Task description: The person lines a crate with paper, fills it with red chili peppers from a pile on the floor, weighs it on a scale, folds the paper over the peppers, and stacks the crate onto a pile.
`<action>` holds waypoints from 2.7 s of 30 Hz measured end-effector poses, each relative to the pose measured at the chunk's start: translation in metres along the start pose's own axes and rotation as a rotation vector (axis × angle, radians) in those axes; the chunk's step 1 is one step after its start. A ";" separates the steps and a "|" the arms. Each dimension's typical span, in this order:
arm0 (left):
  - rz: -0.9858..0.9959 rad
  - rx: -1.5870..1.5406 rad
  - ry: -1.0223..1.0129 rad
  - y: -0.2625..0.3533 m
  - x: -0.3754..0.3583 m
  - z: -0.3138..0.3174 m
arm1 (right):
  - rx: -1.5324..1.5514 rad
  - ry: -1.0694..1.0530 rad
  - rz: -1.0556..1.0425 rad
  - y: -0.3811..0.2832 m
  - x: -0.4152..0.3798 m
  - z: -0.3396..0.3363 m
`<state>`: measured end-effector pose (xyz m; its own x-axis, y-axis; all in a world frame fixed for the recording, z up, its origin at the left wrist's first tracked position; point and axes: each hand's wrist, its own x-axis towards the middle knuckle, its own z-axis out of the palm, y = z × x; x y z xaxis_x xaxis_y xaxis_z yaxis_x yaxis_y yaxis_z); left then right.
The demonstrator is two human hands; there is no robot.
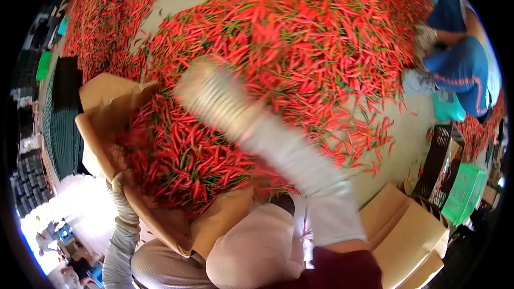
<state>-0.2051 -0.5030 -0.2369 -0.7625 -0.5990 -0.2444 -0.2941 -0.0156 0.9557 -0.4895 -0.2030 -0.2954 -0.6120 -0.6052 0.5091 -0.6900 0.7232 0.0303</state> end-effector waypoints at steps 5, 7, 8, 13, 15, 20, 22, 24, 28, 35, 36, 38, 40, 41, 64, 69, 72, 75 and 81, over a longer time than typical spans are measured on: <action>0.108 0.141 0.097 0.019 0.002 0.035 | 0.406 -0.398 0.733 0.228 0.002 0.122; 0.099 0.154 0.138 0.018 0.004 0.036 | 0.509 -0.548 0.732 0.209 0.015 0.113; 0.085 0.156 0.169 0.016 0.005 0.035 | 0.582 -0.594 0.731 0.206 0.021 0.120; 0.054 0.146 0.171 0.013 0.005 0.035 | 0.821 -0.691 0.878 0.190 0.045 0.118; 0.121 0.083 0.154 0.007 0.007 0.035 | 0.928 -0.804 0.920 0.173 0.048 0.092; 0.097 0.147 0.167 0.017 0.007 0.041 | 1.065 -0.882 0.714 0.086 0.039 0.022; 0.083 0.216 0.130 0.024 0.005 0.046 | 1.037 -0.623 0.803 0.056 -0.011 0.058; -0.029 0.215 0.103 0.030 -0.002 0.049 | 1.047 -0.833 0.664 0.026 -0.023 0.032; 0.065 0.093 0.121 0.034 -0.003 0.066 | 0.949 -0.571 0.216 -0.023 -0.054 -0.017; 0.150 0.100 0.097 0.007 0.011 0.031 | 1.409 -0.193 1.575 0.122 -0.241 -0.017; 0.183 0.112 0.103 0.008 0.012 0.033 | 1.409 -0.202 1.574 0.133 -0.266 0.011; 0.213 0.137 0.115 0.011 0.013 0.038 | 1.369 -0.276 1.506 0.132 -0.255 0.030; 0.195 0.156 0.129 0.012 0.011 0.040 | 1.411 -0.159 1.563 0.112 -0.214 0.021; 0.137 0.255 0.072 0.012 0.013 0.030 | 1.494 -0.178 1.522 0.120 -0.219 0.033; 0.017 0.187 0.116 0.012 0.007 0.027 | 1.497 -0.334 1.428 0.086 -0.218 0.108; 0.066 0.183 0.139 0.023 0.003 0.047 | 1.498 -0.356 1.413 0.078 -0.210 0.115; 0.031 0.225 0.094 0.018 0.006 0.036 | 1.501 -0.369 1.387 0.071 -0.204 0.118; -0.012 0.242 0.085 0.021 0.005 0.037 | 1.502 -0.388 1.359 0.060 -0.197 0.121; -0.006 0.164 0.115 0.027 -0.002 0.043 | 1.479 -0.417 1.300 0.046 -0.179 0.127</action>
<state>-0.2365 -0.4680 -0.2177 -0.6923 -0.6870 -0.2207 -0.3957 0.1057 0.9123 -0.4603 -0.1033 -0.4942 -0.7970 -0.2303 -0.5583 0.5604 0.0628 -0.8259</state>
